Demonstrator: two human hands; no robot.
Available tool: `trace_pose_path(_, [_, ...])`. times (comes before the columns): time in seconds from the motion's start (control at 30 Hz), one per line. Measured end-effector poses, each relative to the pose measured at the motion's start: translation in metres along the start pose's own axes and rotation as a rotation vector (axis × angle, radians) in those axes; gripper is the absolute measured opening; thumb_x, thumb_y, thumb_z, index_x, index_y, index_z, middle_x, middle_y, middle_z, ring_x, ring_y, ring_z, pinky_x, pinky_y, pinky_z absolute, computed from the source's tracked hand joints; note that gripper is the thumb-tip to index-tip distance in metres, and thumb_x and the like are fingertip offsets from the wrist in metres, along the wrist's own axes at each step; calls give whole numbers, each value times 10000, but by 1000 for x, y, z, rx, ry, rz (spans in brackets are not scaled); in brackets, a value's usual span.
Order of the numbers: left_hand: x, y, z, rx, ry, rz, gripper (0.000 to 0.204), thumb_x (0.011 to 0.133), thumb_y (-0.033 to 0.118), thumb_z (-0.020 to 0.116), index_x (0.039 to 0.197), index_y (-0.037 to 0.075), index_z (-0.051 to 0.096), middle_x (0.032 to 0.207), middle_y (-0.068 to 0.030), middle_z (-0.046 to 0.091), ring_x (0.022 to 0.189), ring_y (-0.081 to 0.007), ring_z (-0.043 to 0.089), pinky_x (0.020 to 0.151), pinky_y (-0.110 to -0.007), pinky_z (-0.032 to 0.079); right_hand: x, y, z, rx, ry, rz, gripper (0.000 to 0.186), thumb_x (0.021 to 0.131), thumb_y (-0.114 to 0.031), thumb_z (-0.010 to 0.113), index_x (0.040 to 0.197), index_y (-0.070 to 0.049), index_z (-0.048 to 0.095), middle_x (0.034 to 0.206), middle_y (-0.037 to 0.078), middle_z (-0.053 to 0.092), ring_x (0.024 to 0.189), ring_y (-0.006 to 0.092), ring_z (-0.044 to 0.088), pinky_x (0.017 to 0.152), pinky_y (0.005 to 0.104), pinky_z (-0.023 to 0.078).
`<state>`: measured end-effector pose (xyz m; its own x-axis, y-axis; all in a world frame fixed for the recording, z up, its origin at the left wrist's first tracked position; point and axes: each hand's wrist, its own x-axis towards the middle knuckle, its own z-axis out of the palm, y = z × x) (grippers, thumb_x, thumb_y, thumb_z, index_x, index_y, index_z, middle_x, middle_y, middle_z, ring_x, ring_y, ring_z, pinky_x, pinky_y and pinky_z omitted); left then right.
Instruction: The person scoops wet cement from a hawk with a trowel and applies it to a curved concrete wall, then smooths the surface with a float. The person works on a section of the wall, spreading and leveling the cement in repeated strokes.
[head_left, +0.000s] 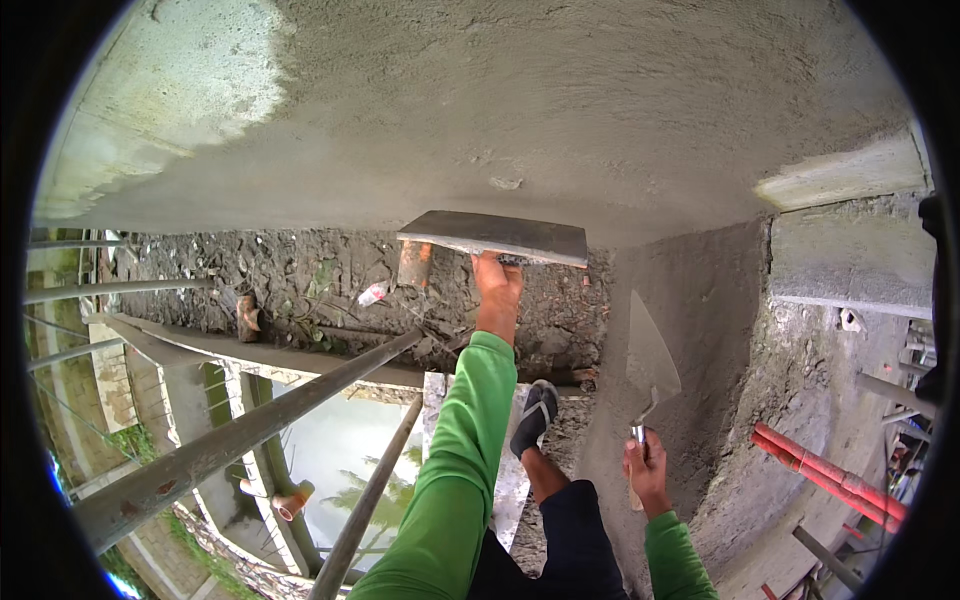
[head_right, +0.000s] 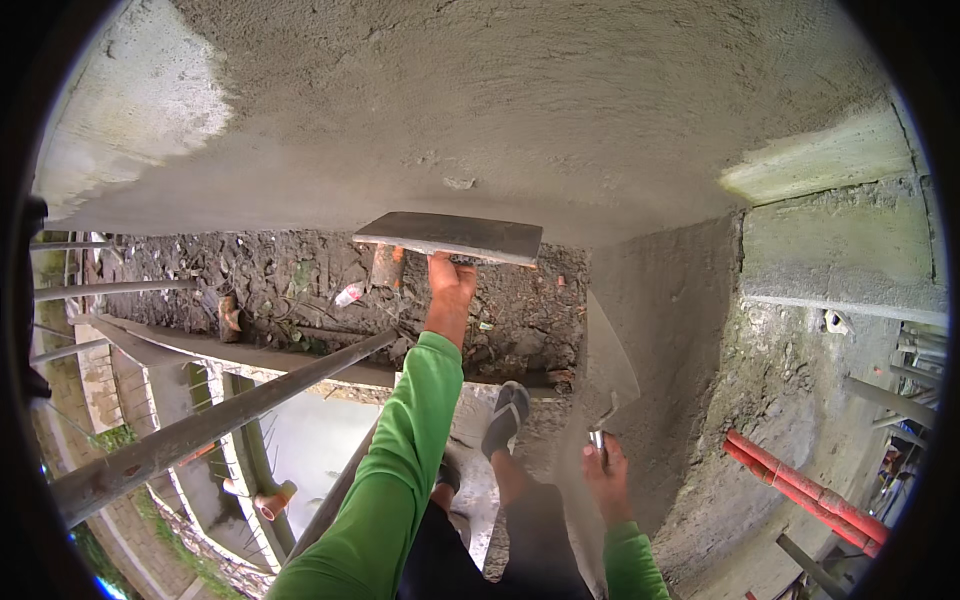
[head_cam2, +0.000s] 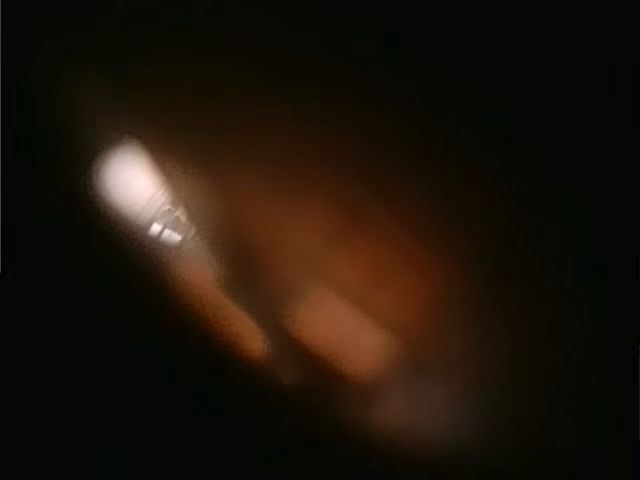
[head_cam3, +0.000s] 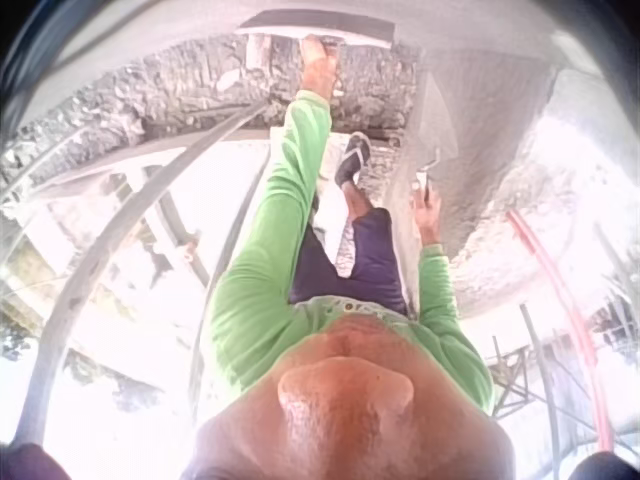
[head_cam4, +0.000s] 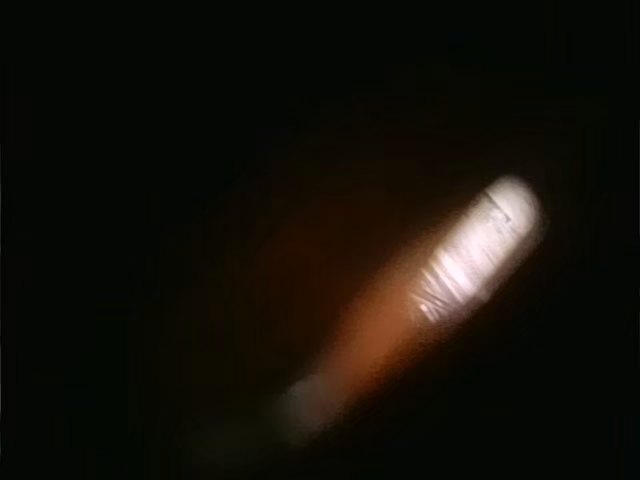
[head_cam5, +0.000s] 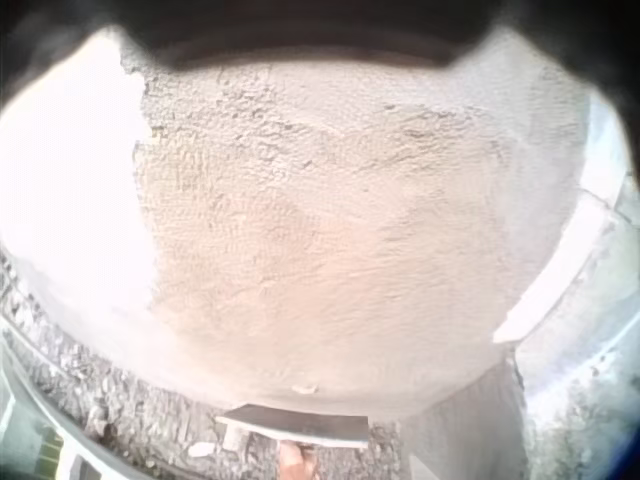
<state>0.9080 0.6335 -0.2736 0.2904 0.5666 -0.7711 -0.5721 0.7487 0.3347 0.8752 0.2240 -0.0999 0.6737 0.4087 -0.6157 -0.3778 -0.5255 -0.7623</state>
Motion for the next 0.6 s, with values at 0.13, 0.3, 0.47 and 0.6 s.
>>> trace_pose_path(0.13, [1,23,85,-175,40,146,499,791,-101,488,1278,-45,391,1168,-170,528,987,-320,612,795,-374,633,-48,105,-49,-198,119,106,217,944,-203,642,1067,-28,600,734,8,527,625,104,494,583,291,446])
trace_pose_path(0.3, [-82,117,137,-90,-93,125,304,788,-87,471,1086,-124,426,1018,-244,560,861,-384,656,702,-351,649,-84,116,-56,-208,143,174,226,931,-201,643,1066,-24,608,707,35,532,622,121,487,593,306,453])
trace_pose_path(0.47, [-142,221,148,-218,-133,312,297,839,-111,441,1131,-144,487,1156,-242,604,1038,-384,658,890,-459,627,-89,83,-47,-245,50,111,264,966,-294,631,1050,-53,563,618,-6,499,525,91,477,470,276,418])
trace_pose_path(0.6, [-155,268,115,-288,-408,354,256,939,32,512,1133,-131,557,1170,-227,642,1119,-385,632,995,-528,547,-86,52,-30,-203,70,69,307,950,-291,637,1117,-36,601,678,40,512,606,148,489,575,318,434])
